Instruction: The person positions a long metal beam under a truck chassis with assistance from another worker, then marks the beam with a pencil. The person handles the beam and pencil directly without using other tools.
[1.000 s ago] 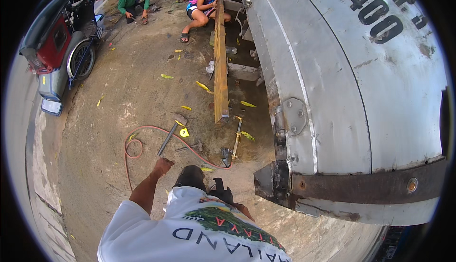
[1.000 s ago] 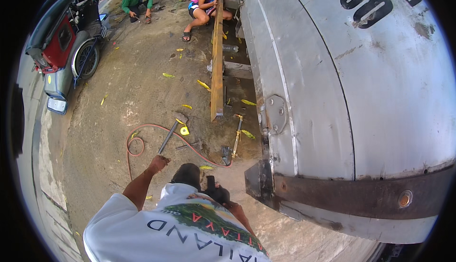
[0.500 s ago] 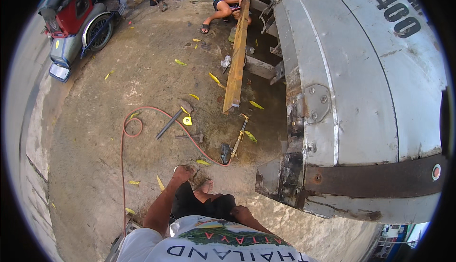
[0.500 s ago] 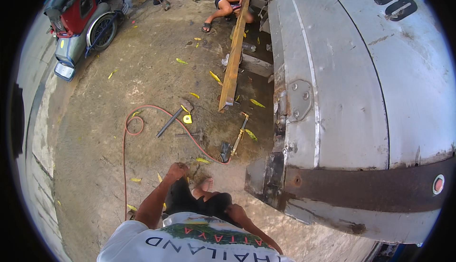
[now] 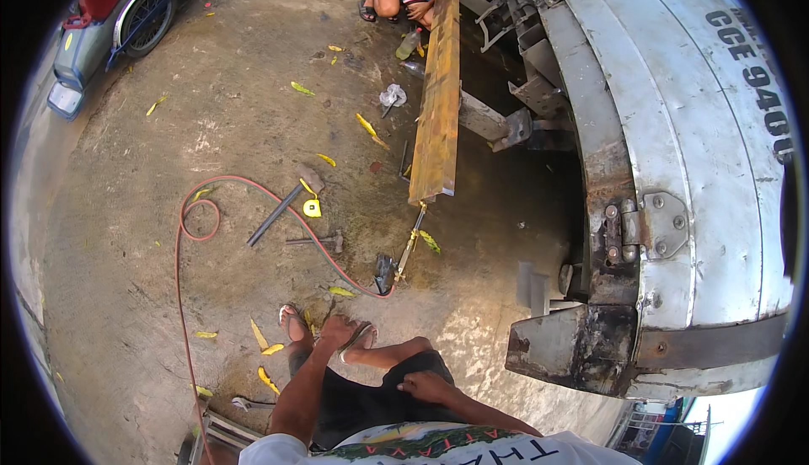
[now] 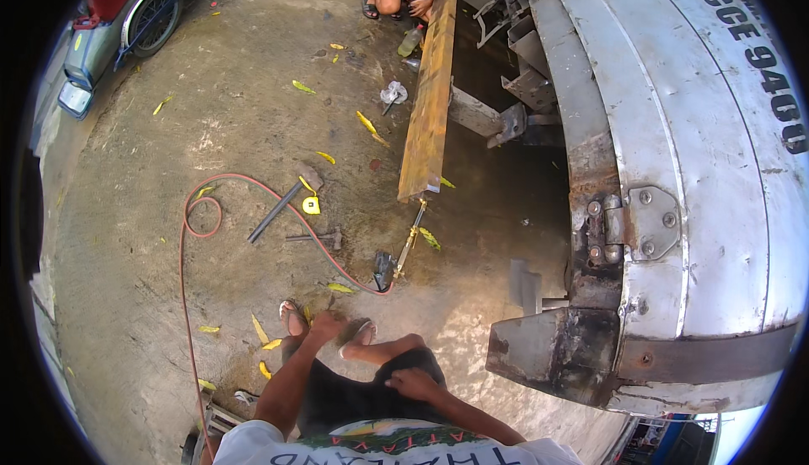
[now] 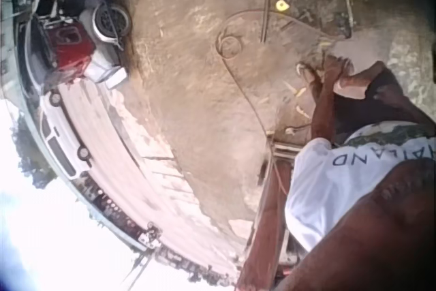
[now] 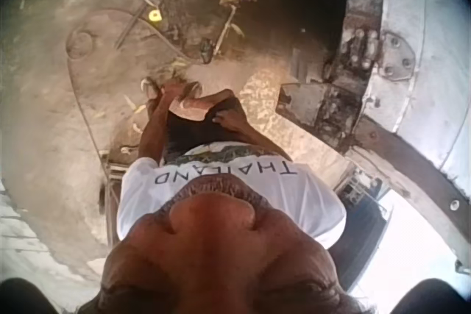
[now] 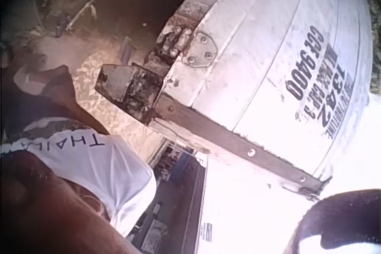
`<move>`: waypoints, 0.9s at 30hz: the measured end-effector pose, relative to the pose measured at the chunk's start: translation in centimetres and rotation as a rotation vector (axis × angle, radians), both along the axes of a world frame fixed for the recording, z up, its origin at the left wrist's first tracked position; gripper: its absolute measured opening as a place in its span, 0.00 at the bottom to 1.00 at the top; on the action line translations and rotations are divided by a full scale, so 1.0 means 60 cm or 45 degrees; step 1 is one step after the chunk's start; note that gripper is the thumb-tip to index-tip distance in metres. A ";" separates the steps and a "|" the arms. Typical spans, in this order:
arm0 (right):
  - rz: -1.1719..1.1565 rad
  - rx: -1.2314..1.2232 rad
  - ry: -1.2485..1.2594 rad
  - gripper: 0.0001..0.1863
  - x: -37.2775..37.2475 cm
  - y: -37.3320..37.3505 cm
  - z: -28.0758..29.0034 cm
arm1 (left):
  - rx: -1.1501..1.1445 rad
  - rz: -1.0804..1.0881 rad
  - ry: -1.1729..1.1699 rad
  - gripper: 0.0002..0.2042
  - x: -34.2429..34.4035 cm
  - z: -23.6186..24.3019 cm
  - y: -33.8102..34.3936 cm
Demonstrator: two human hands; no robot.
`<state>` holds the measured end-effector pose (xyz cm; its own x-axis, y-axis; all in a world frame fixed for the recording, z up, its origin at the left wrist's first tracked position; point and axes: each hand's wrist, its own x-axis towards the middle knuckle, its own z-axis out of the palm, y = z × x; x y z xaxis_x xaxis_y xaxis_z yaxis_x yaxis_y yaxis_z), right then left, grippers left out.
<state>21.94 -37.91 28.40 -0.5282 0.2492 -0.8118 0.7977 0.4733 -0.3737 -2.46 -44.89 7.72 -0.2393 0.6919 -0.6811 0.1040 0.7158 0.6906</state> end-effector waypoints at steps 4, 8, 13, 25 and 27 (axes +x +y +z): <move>-0.043 -0.076 0.015 0.19 -0.051 0.015 -0.017 | 0.053 -0.091 0.088 0.29 0.000 -0.076 0.033; -0.103 0.074 0.068 0.20 -0.012 0.046 -0.093 | 0.090 -0.295 0.162 0.28 -0.004 -0.132 0.133; -0.177 0.277 -0.002 0.18 0.025 0.109 -0.154 | 0.376 -0.835 0.299 0.24 0.039 -0.158 0.195; -0.325 0.592 0.509 0.13 -0.019 0.271 -0.400 | 0.912 -1.575 0.337 0.13 0.046 -0.149 0.186; -0.343 0.610 0.545 0.14 -0.067 0.310 -0.425 | 0.970 -1.585 0.310 0.13 0.025 -0.159 0.195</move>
<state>17.94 -19.31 2.91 -0.6465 0.6955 -0.3137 0.7398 0.4709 -0.4806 -0.95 -33.18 -1.80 0.7100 0.6971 -0.0994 0.5309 -0.4373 0.7259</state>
